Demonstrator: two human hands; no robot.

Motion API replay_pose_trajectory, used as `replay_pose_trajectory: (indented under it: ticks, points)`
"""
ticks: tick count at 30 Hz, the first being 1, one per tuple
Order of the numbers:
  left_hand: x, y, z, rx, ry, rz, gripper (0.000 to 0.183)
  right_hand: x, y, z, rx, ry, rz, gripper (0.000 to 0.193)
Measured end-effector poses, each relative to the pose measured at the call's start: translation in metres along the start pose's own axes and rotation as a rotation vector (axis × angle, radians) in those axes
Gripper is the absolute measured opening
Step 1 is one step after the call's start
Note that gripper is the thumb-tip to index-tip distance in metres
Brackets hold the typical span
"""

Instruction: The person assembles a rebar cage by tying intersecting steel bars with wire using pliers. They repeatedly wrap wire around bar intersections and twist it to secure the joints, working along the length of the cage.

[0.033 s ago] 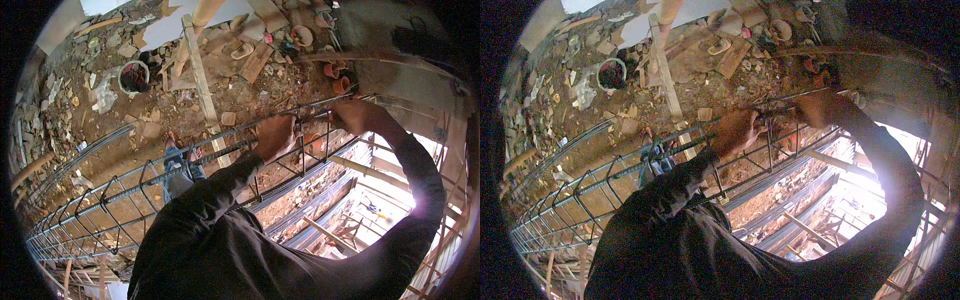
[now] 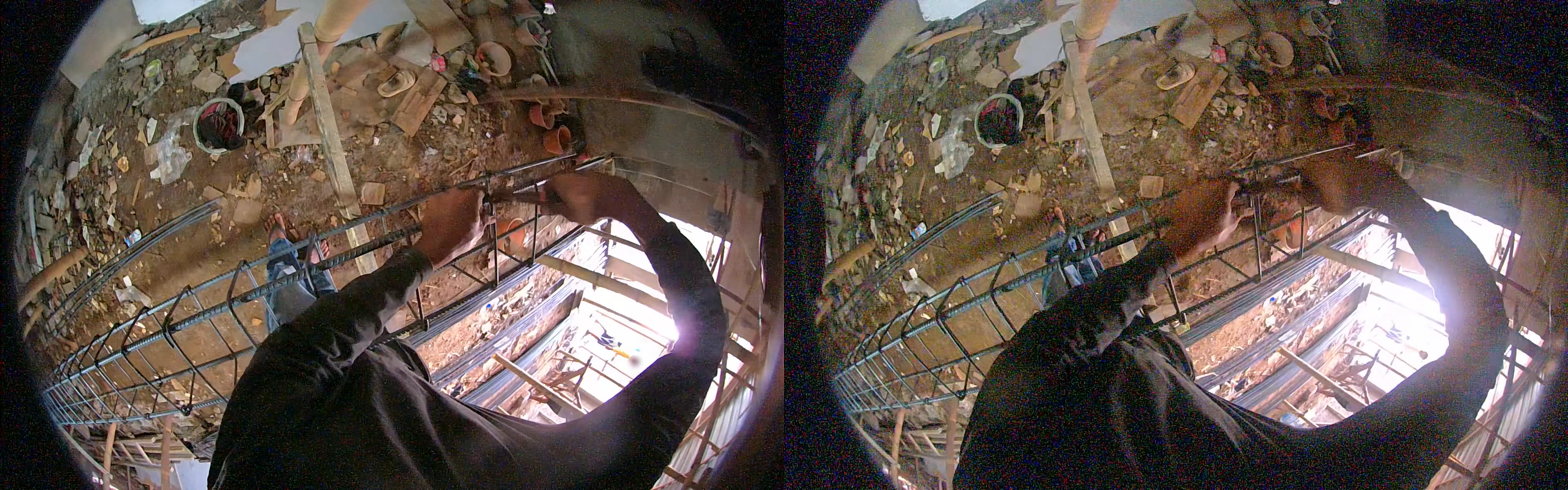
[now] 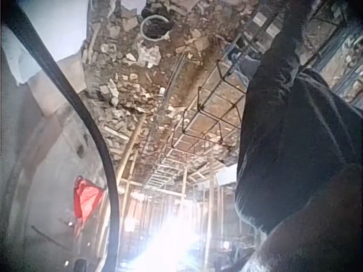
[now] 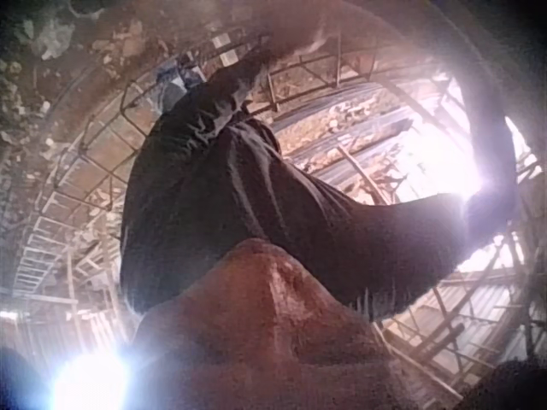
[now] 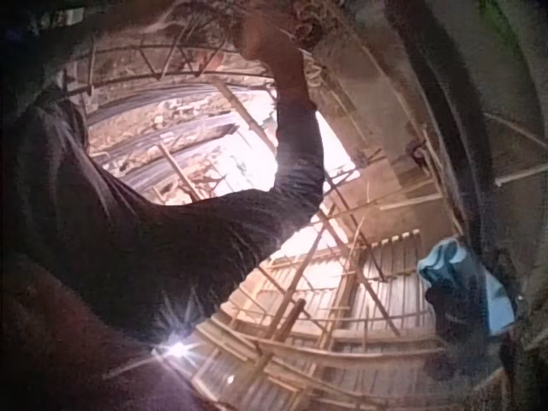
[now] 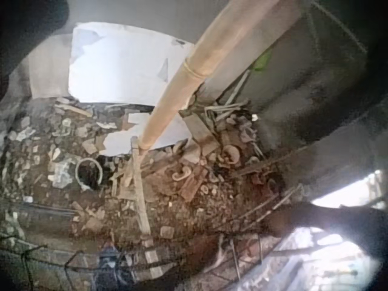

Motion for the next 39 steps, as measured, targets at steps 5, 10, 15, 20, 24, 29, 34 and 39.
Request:
replay_pose_trajectory:
  ticks: [5,10,15,20,24,29,34,39]
  points:
    - [0.002,-0.001,-0.003,-0.038,0.011,0.061,0.042,-0.020,0.052,-0.004,0.032,-0.102,-0.283,0.038]
    - [0.002,0.002,-0.003,-0.091,0.062,0.072,0.040,-0.019,0.117,0.009,-0.082,0.190,-0.942,0.034]
    - [0.008,0.015,-0.009,0.030,-0.001,0.056,0.051,-0.005,0.125,0.018,-0.360,0.081,-0.623,0.029]
    - [0.003,0.009,-0.005,-0.074,0.053,-0.039,0.055,0.011,0.122,0.027,-0.507,0.132,-0.058,0.054]
    - [-0.004,-0.004,0.001,-0.147,0.122,-0.018,0.039,0.006,0.100,0.031,-0.418,0.096,-0.041,0.058]
    - [-0.001,0.001,-0.004,-0.003,0.033,-0.065,0.045,-0.011,0.078,0.027,0.130,0.053,-0.829,0.055]
    - [0.003,0.005,-0.005,-0.088,0.043,-0.038,0.040,-0.016,0.068,0.027,0.090,0.150,-0.552,0.056]
    - [0.001,0.008,-0.005,-0.140,0.093,-0.020,0.047,-0.004,0.057,0.043,-0.418,0.075,0.206,0.055]
Point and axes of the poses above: each hand's wrist, its own z-axis away from the middle knuckle, its own y-axis out of the palm, x = y × z, the point moved 6 cm from there along -z, towards the middle knuckle, and after that the axes turned 5 degrees about -y, right-handed, at the moved point
